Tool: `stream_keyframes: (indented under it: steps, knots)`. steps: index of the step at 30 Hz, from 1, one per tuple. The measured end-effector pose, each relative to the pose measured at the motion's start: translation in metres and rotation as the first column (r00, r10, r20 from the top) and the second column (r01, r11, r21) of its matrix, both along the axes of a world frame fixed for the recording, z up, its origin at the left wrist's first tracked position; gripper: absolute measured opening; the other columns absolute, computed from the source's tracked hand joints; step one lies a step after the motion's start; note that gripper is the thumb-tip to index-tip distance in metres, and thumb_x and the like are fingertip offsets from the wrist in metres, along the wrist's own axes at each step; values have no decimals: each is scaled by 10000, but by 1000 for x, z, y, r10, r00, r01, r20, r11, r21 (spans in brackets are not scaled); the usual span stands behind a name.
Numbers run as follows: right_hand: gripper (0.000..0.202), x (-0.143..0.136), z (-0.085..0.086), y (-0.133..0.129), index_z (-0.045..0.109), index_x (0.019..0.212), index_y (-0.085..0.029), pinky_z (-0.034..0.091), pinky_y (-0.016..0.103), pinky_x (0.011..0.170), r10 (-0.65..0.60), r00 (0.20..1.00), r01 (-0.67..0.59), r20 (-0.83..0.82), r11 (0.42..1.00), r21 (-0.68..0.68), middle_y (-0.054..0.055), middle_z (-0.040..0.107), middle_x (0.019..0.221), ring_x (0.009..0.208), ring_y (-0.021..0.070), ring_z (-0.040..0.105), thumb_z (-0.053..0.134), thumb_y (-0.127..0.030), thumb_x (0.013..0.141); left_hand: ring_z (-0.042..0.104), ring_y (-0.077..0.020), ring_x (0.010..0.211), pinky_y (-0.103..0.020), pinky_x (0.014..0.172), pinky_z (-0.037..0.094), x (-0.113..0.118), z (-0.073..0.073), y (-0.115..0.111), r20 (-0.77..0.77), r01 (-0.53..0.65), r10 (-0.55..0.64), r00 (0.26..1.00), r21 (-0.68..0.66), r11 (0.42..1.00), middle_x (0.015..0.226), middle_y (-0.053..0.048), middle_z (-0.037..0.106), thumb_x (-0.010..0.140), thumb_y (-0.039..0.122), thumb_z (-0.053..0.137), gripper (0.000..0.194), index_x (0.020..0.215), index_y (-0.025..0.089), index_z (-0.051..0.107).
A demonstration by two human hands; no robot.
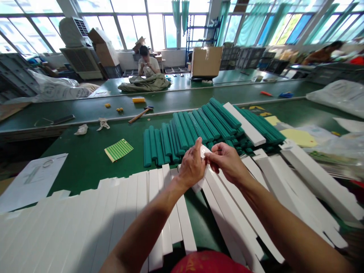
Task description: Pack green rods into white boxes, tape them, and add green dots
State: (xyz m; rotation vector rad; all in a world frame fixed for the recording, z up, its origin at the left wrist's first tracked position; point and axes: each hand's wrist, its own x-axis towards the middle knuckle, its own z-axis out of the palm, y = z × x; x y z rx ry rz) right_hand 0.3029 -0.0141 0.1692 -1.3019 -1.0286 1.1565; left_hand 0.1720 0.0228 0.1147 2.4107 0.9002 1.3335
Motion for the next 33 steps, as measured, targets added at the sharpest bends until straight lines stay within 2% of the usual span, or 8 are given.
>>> stream_keyframes:
  steps: [5, 11, 16, 19, 24, 27, 29, 33]
  knots:
    - [503, 5, 8, 7, 406, 670, -205, 282, 172, 269, 6, 987, -41, -163, 977, -209, -18, 589, 490, 311, 71, 434, 862, -330, 501, 500, -279, 1265, -450, 1005, 487, -1, 0, -3, 56, -27, 26, 998, 29, 999, 1383, -216, 449, 895, 178, 491, 700, 1484, 152, 113]
    - [436, 11, 8, 8, 501, 576, -148, 295, 169, 294, 168, 967, -222, -191, 925, -308, -24, 528, 427, 305, 54, 419, 852, -405, 542, 580, -226, 1091, -403, 918, 530, -11, -2, -2, -8, -1, 1, 1000, 29, 1000, 1344, -163, 440, 885, 178, 513, 374, 1259, 182, 509]
    - [483, 2, -26, 2, 448, 739, -210, 280, 210, 305, 33, 999, -38, -44, 991, -129, -57, 518, 450, 300, 93, 400, 750, -574, 644, 538, -239, 1143, -430, 989, 484, -25, 1, 7, 45, 168, -167, 985, -38, 985, 1197, -124, 589, 781, 124, 512, 484, 1265, 150, 511]
    - [420, -1, -64, -1, 460, 793, -215, 309, 225, 384, -126, 944, 134, 304, 991, -5, -59, 486, 483, 380, 102, 407, 699, -544, 686, 544, -241, 1131, -420, 973, 495, -26, -4, 0, 107, 205, -192, 976, -123, 971, 1214, -118, 579, 770, 163, 537, 507, 1276, 159, 499]
    - [301, -1, -131, -12, 578, 915, -160, 433, 314, 612, -27, 549, -29, 836, 998, 52, 150, 679, 899, 777, 274, 630, 629, -345, 683, 578, -251, 1074, -422, 940, 522, 5, -29, -18, 206, -59, 101, 973, -200, 978, 1166, -107, 589, 707, 296, 741, 620, 1246, 180, 457]
    - [302, -4, -137, -21, 606, 913, -126, 410, 336, 607, 112, 346, -97, 931, 992, -84, 207, 694, 925, 794, 331, 653, 601, -350, 711, 579, -244, 1084, -405, 946, 521, 21, -25, -20, 274, -172, 219, 936, -187, 967, 1180, -107, 584, 699, 205, 734, 640, 1256, 189, 420]
    - [358, -13, -123, -27, 606, 939, -115, 395, 330, 598, 130, 303, -102, 944, 989, -103, 197, 706, 894, 773, 333, 662, 592, -414, 742, 586, -237, 1072, -379, 927, 525, 20, -10, -16, 285, -233, 297, 911, -237, 943, 1207, -108, 566, 667, 153, 715, 729, 1308, 188, 369]
    - [492, -54, -97, -30, 619, 947, -88, 379, 300, 574, 227, 395, -132, 890, 973, -190, 136, 702, 711, 697, 289, 671, 533, -549, 799, 572, -238, 1142, -346, 962, 489, -7, 1, -1, 54, -413, 473, 879, -405, 815, 1300, -141, 505, 659, 173, 691, 834, 1376, 153, 266]
